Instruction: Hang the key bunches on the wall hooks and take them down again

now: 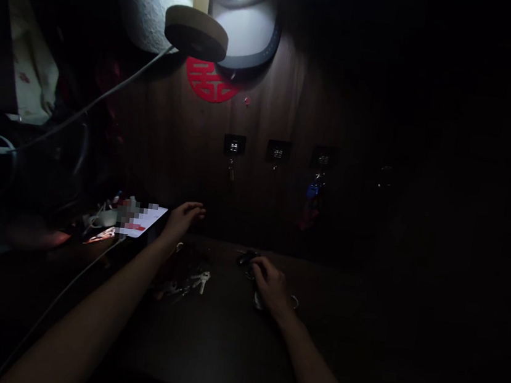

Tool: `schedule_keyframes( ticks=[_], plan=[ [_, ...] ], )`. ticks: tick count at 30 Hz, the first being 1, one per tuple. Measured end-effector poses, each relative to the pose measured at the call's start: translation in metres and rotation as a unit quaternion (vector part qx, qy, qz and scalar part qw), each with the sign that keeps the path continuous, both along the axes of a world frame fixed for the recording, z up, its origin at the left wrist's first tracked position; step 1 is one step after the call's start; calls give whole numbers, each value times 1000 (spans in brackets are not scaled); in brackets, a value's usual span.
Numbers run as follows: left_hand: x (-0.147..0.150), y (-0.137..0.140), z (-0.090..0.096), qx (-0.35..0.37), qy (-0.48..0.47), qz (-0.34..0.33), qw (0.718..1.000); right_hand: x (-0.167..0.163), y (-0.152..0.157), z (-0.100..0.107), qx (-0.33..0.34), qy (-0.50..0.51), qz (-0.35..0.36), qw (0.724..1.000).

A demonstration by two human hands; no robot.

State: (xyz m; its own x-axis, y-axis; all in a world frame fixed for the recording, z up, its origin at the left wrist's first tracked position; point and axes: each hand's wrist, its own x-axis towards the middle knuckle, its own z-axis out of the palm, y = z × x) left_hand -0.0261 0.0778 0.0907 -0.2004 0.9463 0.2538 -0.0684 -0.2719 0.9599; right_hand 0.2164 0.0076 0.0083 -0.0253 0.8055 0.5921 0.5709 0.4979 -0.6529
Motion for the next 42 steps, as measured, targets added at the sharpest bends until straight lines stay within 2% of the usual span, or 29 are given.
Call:
schedule_keyframes(
  ticks=[4,8,11,14,17,22,31,37,40,42],
  plan=[
    [-19,-22,-33,-31,51,4,998,-1,0,0,-5,-4,-4,1000],
    [-26,-45,-55,-11,184,32,982,-1,-1,-1,-8,-13,4,1000],
    [-24,-59,-67,24,297,13,954,0,-1,-3,-13,-23,8,1000],
    [-20,-67,-78,50,404,-18,913,0,-1,-2,-16,-24,5,1000],
    [-17,-70,-85,67,481,-3,874,-1,-1,-1,-17,-23,3,1000],
    [-15,-71,-85,69,546,25,834,-1,-1,-1,-22,-31,3,999],
    [-4,-53,-65,-11,646,69,760,1,0,-5,-34,-51,4,998],
    [8,-45,-65,-25,654,73,753,-1,-1,-3,-43,-51,6,998],
    [17,-45,-66,2,641,72,764,-1,-2,-2,-42,-61,3,997],
    [24,-46,-66,16,621,59,781,-1,-1,-3,-39,-66,1,997]
  ],
)
